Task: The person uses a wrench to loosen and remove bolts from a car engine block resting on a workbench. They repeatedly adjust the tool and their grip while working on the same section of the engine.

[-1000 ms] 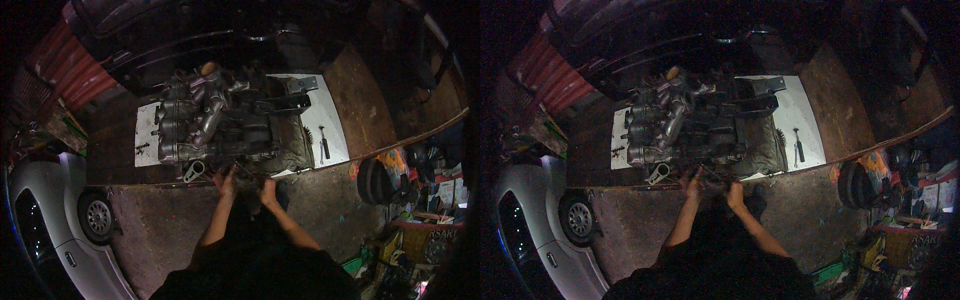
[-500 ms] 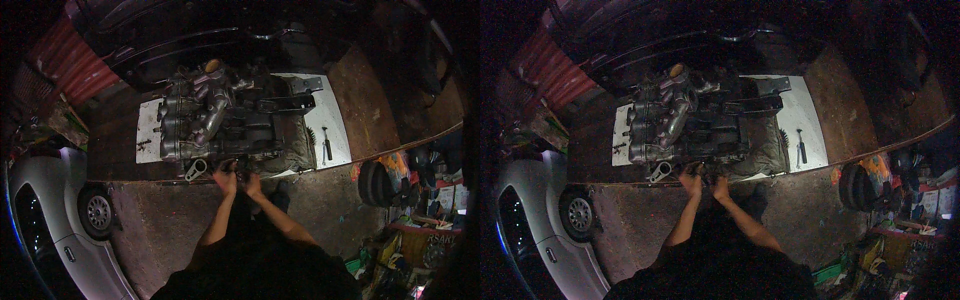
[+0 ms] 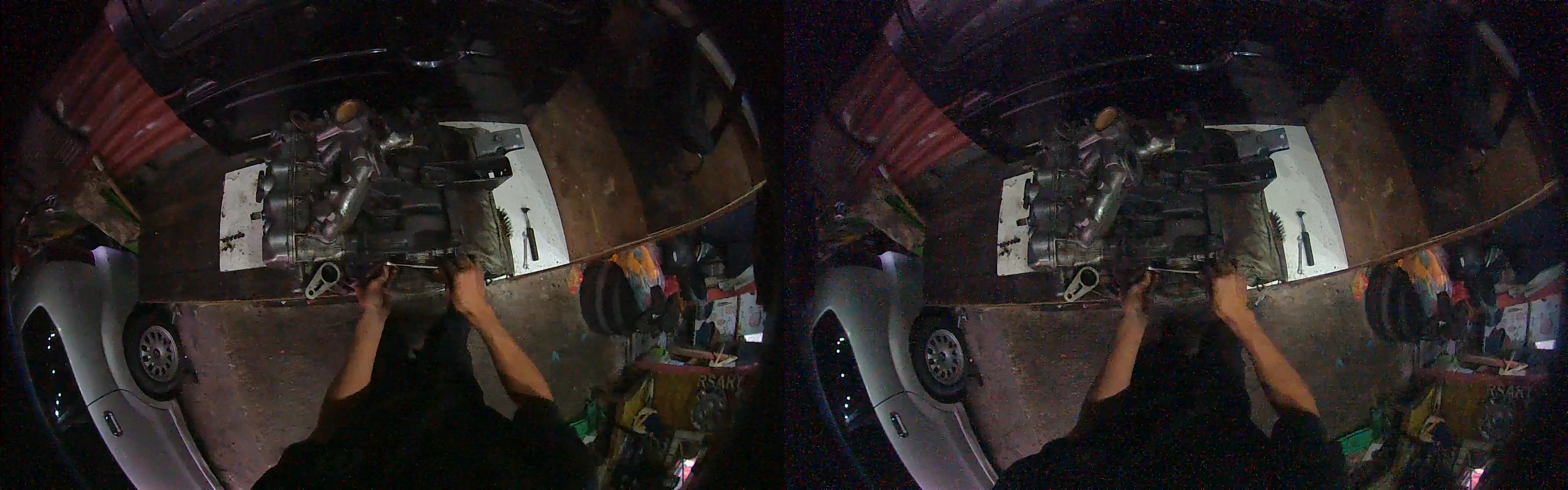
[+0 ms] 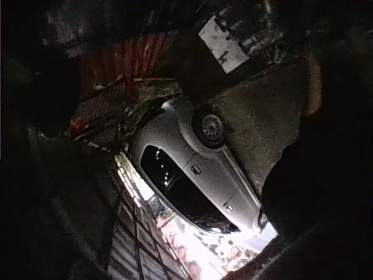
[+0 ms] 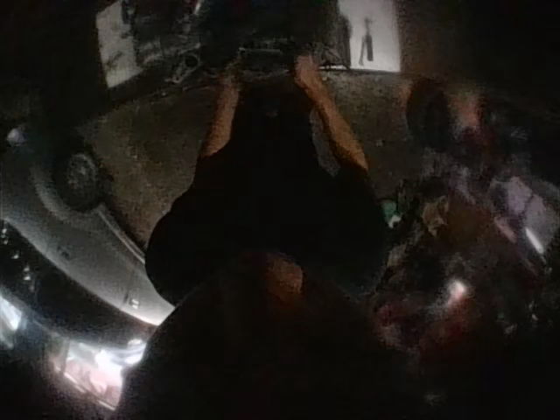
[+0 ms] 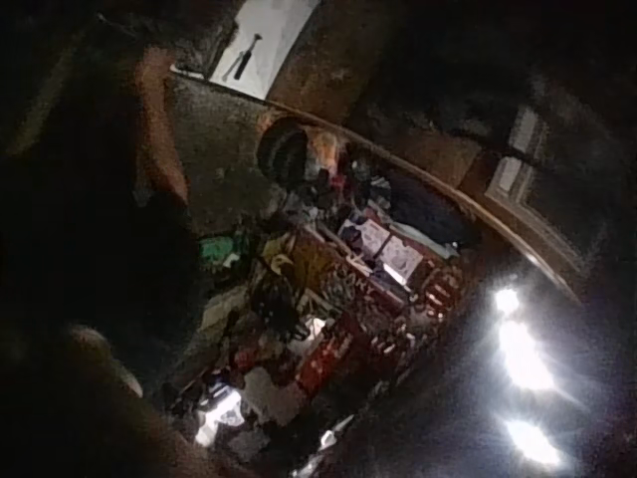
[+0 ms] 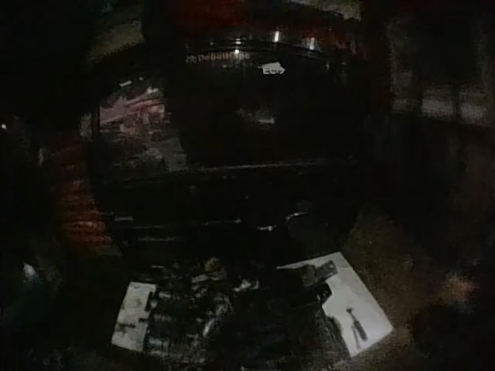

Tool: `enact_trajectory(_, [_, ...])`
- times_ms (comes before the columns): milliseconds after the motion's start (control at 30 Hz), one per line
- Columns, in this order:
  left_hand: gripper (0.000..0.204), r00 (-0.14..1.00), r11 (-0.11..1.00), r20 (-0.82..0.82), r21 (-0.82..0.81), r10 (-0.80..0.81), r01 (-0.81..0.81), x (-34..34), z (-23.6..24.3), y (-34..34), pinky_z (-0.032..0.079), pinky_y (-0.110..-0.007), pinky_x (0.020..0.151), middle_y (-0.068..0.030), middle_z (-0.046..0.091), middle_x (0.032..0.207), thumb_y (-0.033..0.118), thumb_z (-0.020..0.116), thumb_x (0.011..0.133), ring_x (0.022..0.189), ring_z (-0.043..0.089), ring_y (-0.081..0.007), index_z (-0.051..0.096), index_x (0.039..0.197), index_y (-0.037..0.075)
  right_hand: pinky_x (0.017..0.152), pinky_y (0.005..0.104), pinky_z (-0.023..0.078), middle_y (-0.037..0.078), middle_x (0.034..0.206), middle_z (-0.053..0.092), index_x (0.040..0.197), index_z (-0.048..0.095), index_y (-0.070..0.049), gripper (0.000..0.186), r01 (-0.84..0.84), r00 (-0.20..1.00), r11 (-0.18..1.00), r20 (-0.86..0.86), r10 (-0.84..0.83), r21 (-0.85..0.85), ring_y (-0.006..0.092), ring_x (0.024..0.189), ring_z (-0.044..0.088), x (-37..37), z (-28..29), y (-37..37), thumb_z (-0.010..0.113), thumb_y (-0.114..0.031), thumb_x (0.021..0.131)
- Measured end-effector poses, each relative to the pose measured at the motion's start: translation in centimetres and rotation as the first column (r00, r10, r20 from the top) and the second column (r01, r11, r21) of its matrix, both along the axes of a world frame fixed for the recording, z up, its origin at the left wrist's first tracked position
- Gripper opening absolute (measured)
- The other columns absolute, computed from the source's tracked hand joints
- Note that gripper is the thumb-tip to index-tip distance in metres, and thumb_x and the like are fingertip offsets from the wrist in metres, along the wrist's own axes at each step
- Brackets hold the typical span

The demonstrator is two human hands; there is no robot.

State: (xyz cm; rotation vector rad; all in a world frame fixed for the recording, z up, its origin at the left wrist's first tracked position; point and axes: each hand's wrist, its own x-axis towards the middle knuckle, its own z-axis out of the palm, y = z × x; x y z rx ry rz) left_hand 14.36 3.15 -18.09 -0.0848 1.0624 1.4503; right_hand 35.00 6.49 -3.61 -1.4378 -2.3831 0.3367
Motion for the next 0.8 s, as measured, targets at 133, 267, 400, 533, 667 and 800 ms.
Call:
enact_trajectory(133, [0.032,0.98,0.974,0.192,0.205,0.059,-0.099,0.9,2.7,-0.3,0.045,-0.037,0.089,-0.0073,0.059,0.096,-0.003,0.062,0.076,0.089,0.058,-0.0211,0.055,0.105,0.005,0.091,0.0474,0.038,0.014,0.104,0.057,0.099,0.063,-0.01,0.036,-0.267,0.912,0.952,0.358,0.199,0.15,0.0296,0.104,0.049,-1.5,5.7,-1.5,0.059,-0.017,0.064])
enact_trajectory(267, [0.025,0.978,0.986,0.208,0.153,0.036,-0.069,1.2,6.0,-1.1,0.043,-0.034,0.092,-0.0057,0.06,0.093,-0.002,0.062,0.077,0.088,0.057,-0.0196,0.057,0.1,0.006,0.091,0.0492,0.036,0.013,0.107,0.057,0.097,0.063,-0.009,0.033,-0.263,0.945,0.958,0.229,0.232,0.114,0.0307,0.103,0.049,-2.1,6.3,-2.8,0.057,-0.015,0.064])
enact_trajectory(400, [0.02,0.999,0.998,-0.022,0.054,0.04,-0.039,0.4,4.2,-2.0,0.043,-0.032,0.087,-0.0051,0.061,0.091,0.003,0.065,0.077,0.089,0.057,-0.019,0.06,0.096,0.003,0.089,0.0468,0.036,0.016,0.106,0.055,0.098,0.062,-0.006,0.036,-0.102,0.992,0.995,0.074,0.102,-0.005,0.0356,0.104,0.048,-0.5,3.7,-3.6,0.059,-0.006,0.062])
enact_trajectory(533, [0.023,0.965,0.988,-0.225,0.105,0.132,-0.111,1.5,6.7,-1.3,0.045,-0.031,0.078,-0.0063,0.063,0.091,0.007,0.071,0.073,0.084,0.059,-0.0178,0.062,0.093,0.0,0.087,0.0427,0.039,0.016,0.102,0.057,0.096,0.061,-0.003,0.037,0.147,0.944,0.94,-0.241,-0.227,-0.309,0.0387,0.101,0.049,-0.3,-4.2,-5.1,0.062,-0.002,0.059])
enact_trajectory(667, [0.024,0.636,0.994,-0.764,0.092,0.108,-0.059,2.7,10.8,-0.4,0.046,-0.029,0.076,-0.0089,0.064,0.09,0.006,0.074,0.068,0.081,0.059,-0.0168,0.063,0.088,-0.002,0.082,0.0412,0.044,0.018,0.096,0.061,0.099,0.06,-0.001,0.036,0.071,0.882,0.961,-0.433,-0.187,-0.269,0.0389,0.093,0.055,-1.7,-12.9,-5.0,0.06,0.0,0.063])
enact_trajectory(800, [0.023,0.628,0.991,-0.769,0.13,0.116,-0.025,1.5,7.0,-0.3,0.04,-0.024,0.046,-0.0062,0.064,0.083,0.01,0.074,0.069,0.06,0.054,-0.0111,0.064,0.088,0.0,0.078,0.0425,0.045,0.019,0.097,0.06,0.102,0.058,-0.001,0.036,0.047,0.807,0.927,-0.533,-0.254,-0.371,0.0403,0.09,0.055,-4.9,-13.7,-4.6,0.061,-0.002,0.066])
